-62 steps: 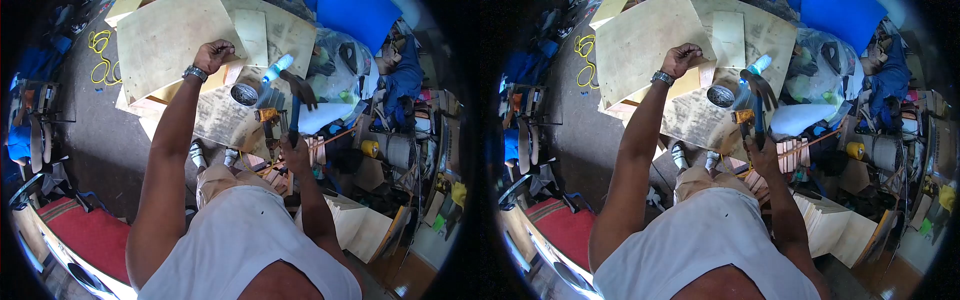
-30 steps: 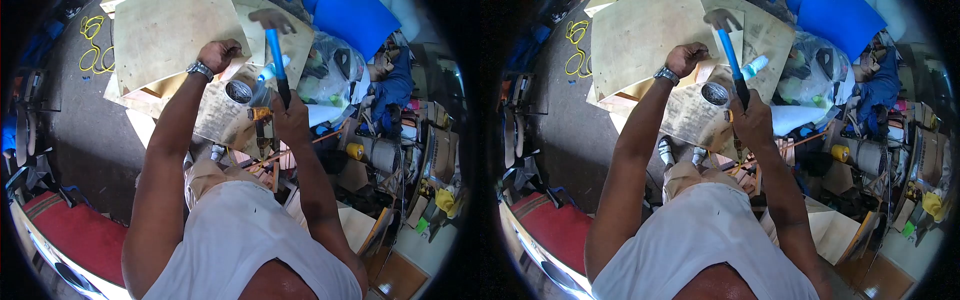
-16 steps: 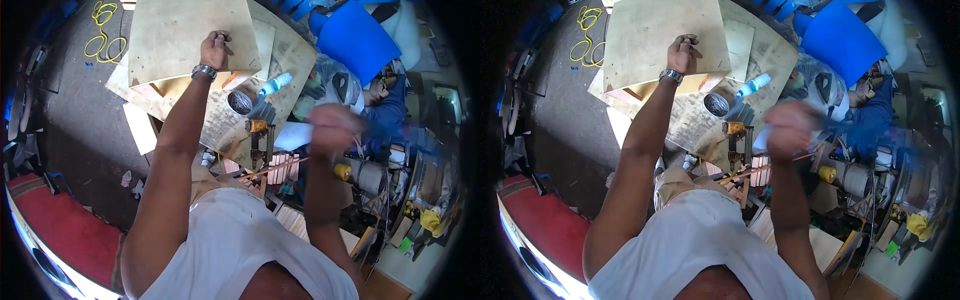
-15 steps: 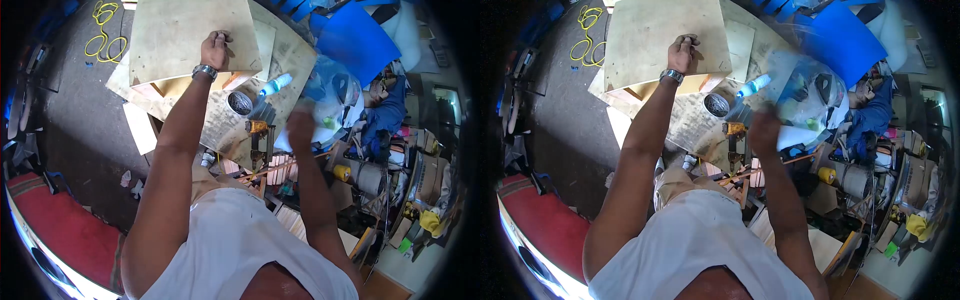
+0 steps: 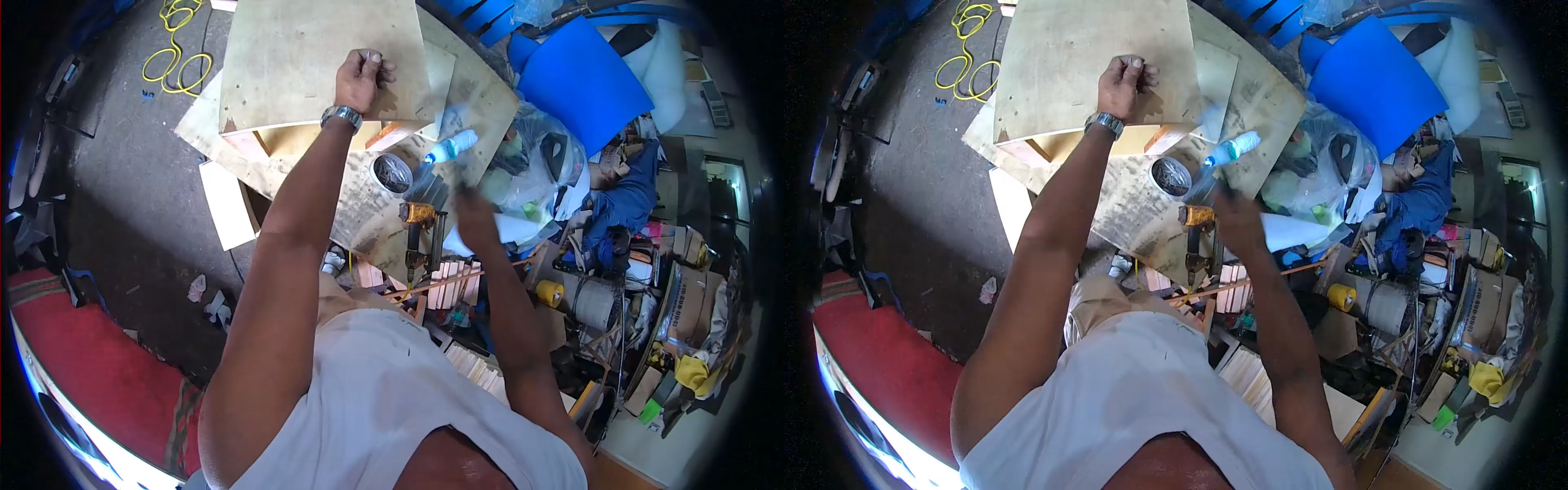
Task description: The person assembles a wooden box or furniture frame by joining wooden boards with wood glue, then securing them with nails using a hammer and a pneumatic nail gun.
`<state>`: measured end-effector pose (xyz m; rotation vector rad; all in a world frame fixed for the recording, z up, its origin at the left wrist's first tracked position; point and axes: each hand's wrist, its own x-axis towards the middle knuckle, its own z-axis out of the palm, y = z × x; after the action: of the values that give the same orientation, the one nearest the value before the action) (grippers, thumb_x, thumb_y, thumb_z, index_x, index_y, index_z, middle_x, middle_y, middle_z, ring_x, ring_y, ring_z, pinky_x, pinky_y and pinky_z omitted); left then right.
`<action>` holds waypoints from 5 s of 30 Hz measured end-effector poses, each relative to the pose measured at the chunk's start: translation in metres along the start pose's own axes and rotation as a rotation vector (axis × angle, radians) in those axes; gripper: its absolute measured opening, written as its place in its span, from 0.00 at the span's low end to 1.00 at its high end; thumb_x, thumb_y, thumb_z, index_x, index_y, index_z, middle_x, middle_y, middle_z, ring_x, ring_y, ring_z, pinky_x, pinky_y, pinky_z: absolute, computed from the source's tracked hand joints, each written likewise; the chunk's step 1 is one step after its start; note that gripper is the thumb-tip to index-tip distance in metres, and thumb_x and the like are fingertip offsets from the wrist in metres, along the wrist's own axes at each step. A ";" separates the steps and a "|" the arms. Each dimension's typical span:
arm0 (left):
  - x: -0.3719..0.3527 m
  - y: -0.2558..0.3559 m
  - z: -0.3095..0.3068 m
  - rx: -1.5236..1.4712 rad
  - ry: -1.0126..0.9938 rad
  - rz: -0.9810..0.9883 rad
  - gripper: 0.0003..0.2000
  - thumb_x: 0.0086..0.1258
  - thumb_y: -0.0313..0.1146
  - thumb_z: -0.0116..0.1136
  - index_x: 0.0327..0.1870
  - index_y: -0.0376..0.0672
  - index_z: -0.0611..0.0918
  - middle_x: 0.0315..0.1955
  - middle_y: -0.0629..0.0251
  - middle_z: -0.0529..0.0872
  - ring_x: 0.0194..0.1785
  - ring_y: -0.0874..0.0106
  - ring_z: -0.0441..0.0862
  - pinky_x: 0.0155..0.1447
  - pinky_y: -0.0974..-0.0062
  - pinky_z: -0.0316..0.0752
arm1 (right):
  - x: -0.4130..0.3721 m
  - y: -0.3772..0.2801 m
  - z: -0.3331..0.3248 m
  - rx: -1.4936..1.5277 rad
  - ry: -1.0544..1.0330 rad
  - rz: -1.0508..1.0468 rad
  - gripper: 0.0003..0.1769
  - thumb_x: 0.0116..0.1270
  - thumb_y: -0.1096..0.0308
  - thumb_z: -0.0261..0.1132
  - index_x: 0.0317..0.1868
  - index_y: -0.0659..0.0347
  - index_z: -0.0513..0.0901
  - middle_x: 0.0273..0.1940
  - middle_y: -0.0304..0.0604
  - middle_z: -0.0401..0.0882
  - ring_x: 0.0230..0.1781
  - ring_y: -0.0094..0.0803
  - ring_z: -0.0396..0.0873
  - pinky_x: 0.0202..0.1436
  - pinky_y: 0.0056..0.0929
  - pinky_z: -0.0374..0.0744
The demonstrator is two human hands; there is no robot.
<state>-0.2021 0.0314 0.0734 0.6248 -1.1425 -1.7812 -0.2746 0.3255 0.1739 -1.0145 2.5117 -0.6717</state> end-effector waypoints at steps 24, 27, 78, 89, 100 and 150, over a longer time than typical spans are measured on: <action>0.009 0.002 0.006 0.185 0.082 -0.032 0.15 0.73 0.42 0.64 0.31 0.39 0.82 0.19 0.70 0.80 0.21 0.81 0.73 0.27 0.78 0.70 | 0.014 0.025 0.017 0.647 0.437 -0.496 0.19 0.73 0.53 0.58 0.38 0.65 0.76 0.28 0.50 0.80 0.25 0.45 0.79 0.32 0.42 0.78; 0.007 0.008 0.010 0.254 0.049 -0.070 0.20 0.74 0.47 0.60 0.29 0.38 0.83 0.19 0.69 0.81 0.22 0.79 0.74 0.29 0.76 0.71 | -0.028 0.043 0.059 -0.102 0.057 0.033 0.26 0.71 0.50 0.60 0.46 0.71 0.80 0.39 0.68 0.83 0.43 0.63 0.83 0.49 0.51 0.79; -0.056 0.120 -0.261 0.924 -0.336 0.172 0.10 0.72 0.41 0.62 0.49 0.52 0.86 0.37 0.57 0.89 0.42 0.58 0.88 0.46 0.65 0.82 | -0.124 -0.260 0.149 0.396 0.185 -0.217 0.20 0.71 0.54 0.64 0.40 0.68 0.77 0.30 0.63 0.82 0.35 0.60 0.84 0.37 0.46 0.79; -0.061 0.122 -0.259 0.815 -0.337 0.214 0.10 0.73 0.37 0.60 0.50 0.49 0.87 0.42 0.58 0.90 0.45 0.61 0.89 0.50 0.68 0.82 | -0.113 -0.271 0.147 0.155 0.135 -0.120 0.21 0.70 0.54 0.64 0.39 0.68 0.77 0.29 0.63 0.81 0.34 0.61 0.83 0.40 0.53 0.77; -0.024 0.184 -0.274 1.193 -0.204 0.143 0.15 0.79 0.44 0.47 0.58 0.55 0.82 0.46 0.57 0.88 0.50 0.57 0.86 0.55 0.61 0.81 | -0.099 -0.309 0.050 0.620 0.305 -0.547 0.16 0.75 0.57 0.55 0.36 0.59 0.81 0.24 0.43 0.79 0.20 0.37 0.75 0.28 0.33 0.76; 0.066 0.172 -0.205 0.935 -0.418 -0.109 0.36 0.67 0.68 0.54 0.48 0.36 0.85 0.35 0.53 0.89 0.44 0.61 0.87 0.52 0.65 0.79 | -0.025 -0.324 0.128 -0.593 -0.118 -0.084 0.17 0.67 0.68 0.62 0.54 0.62 0.73 0.46 0.56 0.79 0.44 0.59 0.83 0.47 0.48 0.82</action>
<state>-0.0015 -0.1453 0.1396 0.8661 -2.3028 -1.4214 -0.0177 0.1013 0.2481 -1.3067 2.6238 0.1368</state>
